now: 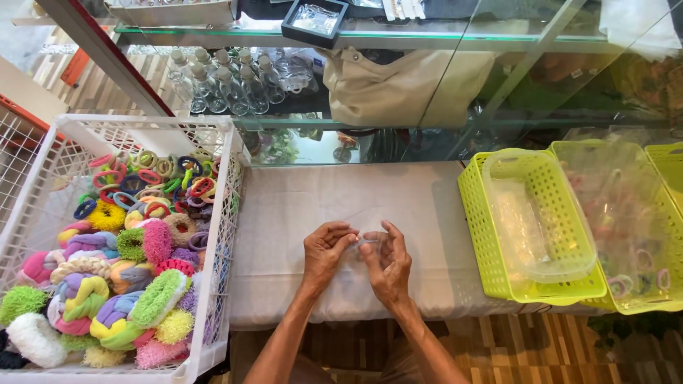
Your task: The recorder sorts hair accessories from a large basket and packages selected items into small plastic bags.
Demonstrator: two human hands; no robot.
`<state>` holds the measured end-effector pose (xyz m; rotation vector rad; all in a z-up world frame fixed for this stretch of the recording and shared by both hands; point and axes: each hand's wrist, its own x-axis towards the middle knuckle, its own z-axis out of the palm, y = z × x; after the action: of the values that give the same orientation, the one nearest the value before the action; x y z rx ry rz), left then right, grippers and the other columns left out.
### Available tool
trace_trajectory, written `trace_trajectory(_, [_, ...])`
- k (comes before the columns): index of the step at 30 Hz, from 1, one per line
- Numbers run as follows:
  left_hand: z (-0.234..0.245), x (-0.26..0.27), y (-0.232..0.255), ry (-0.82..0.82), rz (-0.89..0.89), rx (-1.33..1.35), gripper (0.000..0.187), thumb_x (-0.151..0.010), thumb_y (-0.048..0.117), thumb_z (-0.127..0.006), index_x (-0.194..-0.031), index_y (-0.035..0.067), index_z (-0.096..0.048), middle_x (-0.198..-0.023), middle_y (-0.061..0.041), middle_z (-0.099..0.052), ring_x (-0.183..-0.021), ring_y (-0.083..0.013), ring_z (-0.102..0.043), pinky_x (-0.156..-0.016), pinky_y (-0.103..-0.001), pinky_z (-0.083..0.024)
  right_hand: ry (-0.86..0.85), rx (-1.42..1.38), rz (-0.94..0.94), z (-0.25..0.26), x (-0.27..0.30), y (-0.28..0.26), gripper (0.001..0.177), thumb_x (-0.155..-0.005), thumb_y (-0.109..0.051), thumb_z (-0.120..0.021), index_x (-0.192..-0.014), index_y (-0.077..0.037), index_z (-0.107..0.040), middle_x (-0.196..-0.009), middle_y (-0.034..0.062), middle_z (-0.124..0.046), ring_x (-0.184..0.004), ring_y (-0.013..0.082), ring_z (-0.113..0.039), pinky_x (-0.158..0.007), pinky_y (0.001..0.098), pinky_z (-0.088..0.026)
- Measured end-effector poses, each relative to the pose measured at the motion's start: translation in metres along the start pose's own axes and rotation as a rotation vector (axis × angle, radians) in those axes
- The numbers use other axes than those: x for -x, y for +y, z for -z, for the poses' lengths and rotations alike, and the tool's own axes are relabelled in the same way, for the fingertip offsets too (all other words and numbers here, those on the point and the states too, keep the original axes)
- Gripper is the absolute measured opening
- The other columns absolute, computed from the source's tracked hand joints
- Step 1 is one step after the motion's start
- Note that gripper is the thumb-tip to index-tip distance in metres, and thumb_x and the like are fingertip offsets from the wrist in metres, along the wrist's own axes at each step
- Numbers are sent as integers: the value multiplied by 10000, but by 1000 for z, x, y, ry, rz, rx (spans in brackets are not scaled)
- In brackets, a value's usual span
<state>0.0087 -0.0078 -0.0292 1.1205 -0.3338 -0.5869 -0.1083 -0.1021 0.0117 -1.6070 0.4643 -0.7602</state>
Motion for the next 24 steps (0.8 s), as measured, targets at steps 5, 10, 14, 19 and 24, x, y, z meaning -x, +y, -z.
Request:
trace_trajectory(5, [-2,-4,9,32,-5,5,252,-887,-18,-735,-1127,-46,-666,-1019,-172,-777,-893,-216,-776,-827,-331,-648,101,-5,-112,-3,0,23,416,-977,-31,-631,-1367,33,-501,-955,110,-719,-768,125,-715,-687,265,-613])
trace_trajectory(10, [3,-13,11,66,14,96,240,-868,-19,-749,-1088,-60,-664,-982,-166,-773,-843,-227,-771,-771,-345,-656,59,4,-146,-3,0,18,408,-955,-37,-658,-1334,18,-518,-882,83,-732,-715,101,-716,-636,252,-612])
trace_trajectory(14, [7,-14,4,66,6,73,217,-863,-38,-770,-1057,-68,-680,-888,-164,-774,-751,-202,-741,-707,-317,-622,47,55,-160,-4,1,20,381,-944,-58,-699,-1292,20,-564,-844,81,-747,-655,105,-664,-572,264,-569])
trace_trajectory(19, [8,-10,-1,44,-36,59,201,-866,-46,-770,-1047,-63,-684,-870,-142,-767,-730,-165,-722,-693,-294,-607,26,-9,-114,-3,5,13,408,-964,-79,-712,-1329,15,-556,-901,108,-721,-746,118,-684,-656,266,-585])
trace_trajectory(24, [0,-2,11,-18,-26,-210,215,-863,-19,-774,-1065,-34,-700,-871,-112,-783,-811,-137,-757,-716,-269,-624,96,474,427,-6,2,-26,498,-898,-71,-713,-1354,15,-532,-1309,210,-600,-1241,361,-558,-1038,440,-475])
